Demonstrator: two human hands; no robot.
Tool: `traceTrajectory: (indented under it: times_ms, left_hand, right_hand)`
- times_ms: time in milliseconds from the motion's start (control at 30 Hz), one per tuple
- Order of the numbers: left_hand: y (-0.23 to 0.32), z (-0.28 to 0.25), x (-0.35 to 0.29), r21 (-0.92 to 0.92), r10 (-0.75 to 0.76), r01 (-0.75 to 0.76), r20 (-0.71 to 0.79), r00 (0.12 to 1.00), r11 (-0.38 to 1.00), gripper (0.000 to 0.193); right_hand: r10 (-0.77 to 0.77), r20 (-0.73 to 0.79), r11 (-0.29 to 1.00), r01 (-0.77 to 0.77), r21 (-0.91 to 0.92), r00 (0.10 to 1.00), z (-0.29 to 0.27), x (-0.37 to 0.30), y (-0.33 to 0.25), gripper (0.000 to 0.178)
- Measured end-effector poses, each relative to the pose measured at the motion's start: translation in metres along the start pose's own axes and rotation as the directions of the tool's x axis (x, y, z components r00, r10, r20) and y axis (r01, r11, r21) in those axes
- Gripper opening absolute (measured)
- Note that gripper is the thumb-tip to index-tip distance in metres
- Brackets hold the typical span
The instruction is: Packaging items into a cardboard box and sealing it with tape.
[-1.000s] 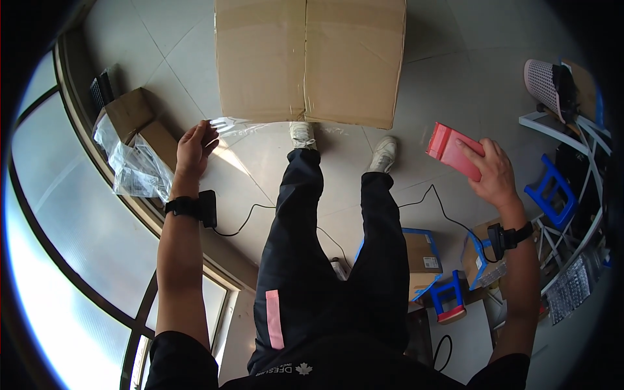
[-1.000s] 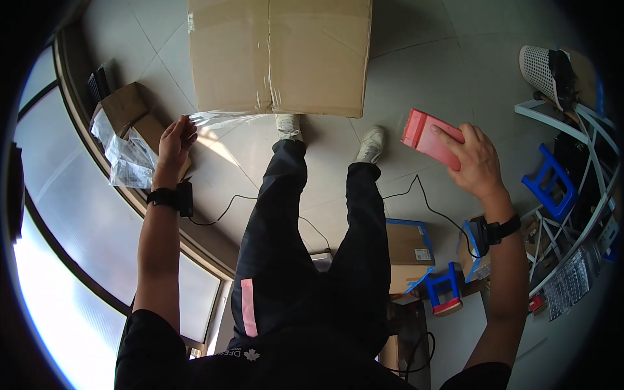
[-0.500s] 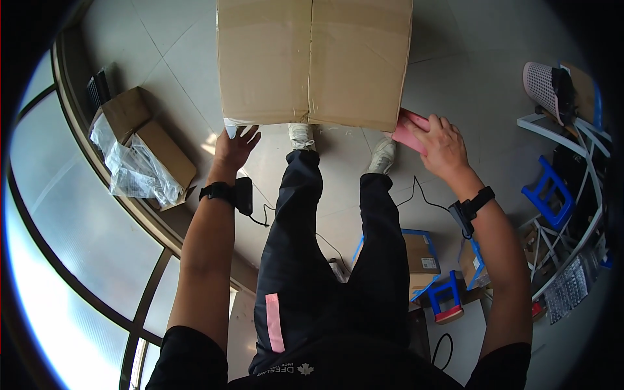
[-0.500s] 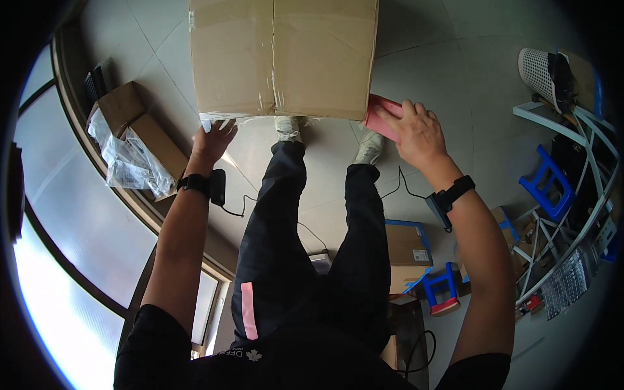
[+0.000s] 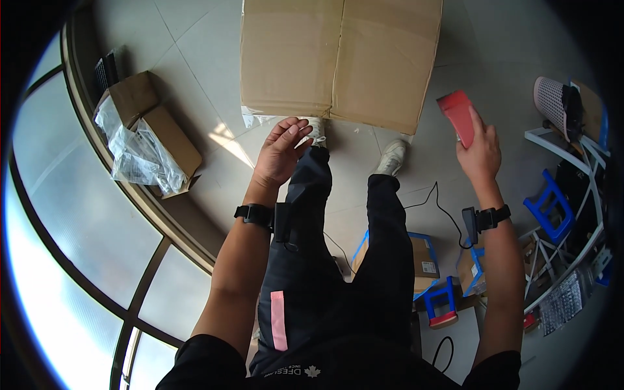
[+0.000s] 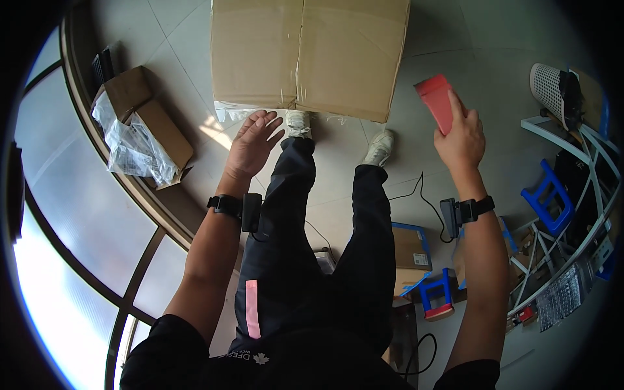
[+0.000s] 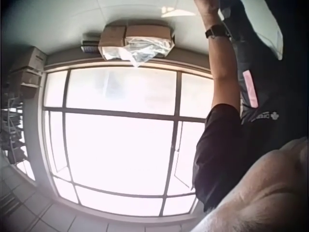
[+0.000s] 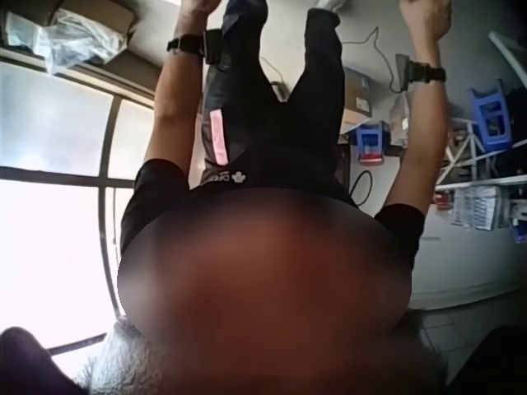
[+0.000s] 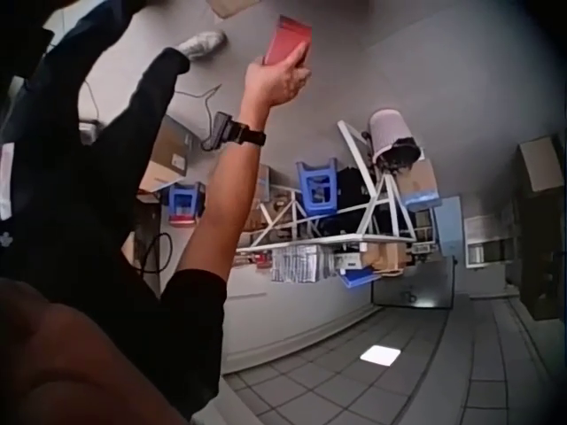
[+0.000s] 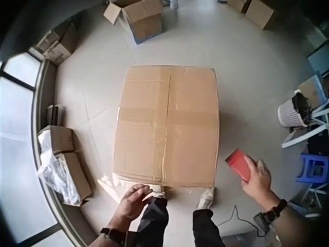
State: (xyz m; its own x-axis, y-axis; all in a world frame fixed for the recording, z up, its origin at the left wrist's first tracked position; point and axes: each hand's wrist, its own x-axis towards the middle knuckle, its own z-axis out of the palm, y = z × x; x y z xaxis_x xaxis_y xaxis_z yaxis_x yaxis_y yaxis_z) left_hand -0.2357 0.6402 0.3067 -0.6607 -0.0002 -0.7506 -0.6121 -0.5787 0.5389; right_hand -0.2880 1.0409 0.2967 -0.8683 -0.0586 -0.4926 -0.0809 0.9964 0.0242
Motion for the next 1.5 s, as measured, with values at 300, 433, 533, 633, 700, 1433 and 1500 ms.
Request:
traceTrajectory:
  times_ms: [300, 433, 533, 633, 700, 1433, 1500]
  left_hand:
    - [-0.011, -0.003, 0.009, 0.273, 0.034, 0.043, -0.271, 0.962, 0.961, 0.022]
    - [-0.005, 0.036, 0.006, 0.316, 0.03, 0.088, -0.35, 0.936, 0.945, 0.028]
    - [0.004, 0.028, 0.005, 0.325, 0.036, 0.093, -0.369, 0.929, 0.941, 0.033]
    - [0.013, 0.022, 0.013, 0.291, 0.039, 0.092, -0.414, 0.909, 0.952, 0.038]
    - [0.011, 0.026, 0.023, 0.207, 0.019, 0.088, -0.467, 0.884, 0.974, 0.042]
    - [0.018, 0.04, 0.044, 0.398, 0.474, -0.299, -0.478, 0.739, 0.867, 0.033]
    - [0.019, 0.054, 0.04, 0.222, 0.417, -0.357, -0.365, 0.833, 0.907, 0.031]
  right_hand:
    - [-0.011, -0.215, -0.16, 0.211, 0.964, 0.977, -0.054, 0.043, -0.096, 0.051]
    - [0.145, -0.445, 0.561, 0.296, 0.773, 0.884, -0.055, 0.082, -0.121, 0.039]
    - [0.211, -0.581, 0.765, 0.237, 0.598, 0.786, -0.069, 0.057, -0.136, 0.032]
    - [-0.066, -0.368, 0.538, 0.343, 0.77, 0.928, -0.063, -0.01, -0.158, 0.027]
    - [-0.228, -0.274, 0.542, 0.355, 0.762, 0.934, -0.025, -0.038, -0.191, 0.025]
    - [0.285, 0.544, -0.868, -0.027, 0.495, 0.789, 0.033, 0.008, -0.184, 0.029]
    - [0.142, 0.606, -0.934, -0.096, 0.343, 0.783, 0.007, 0.006, -0.206, 0.032]
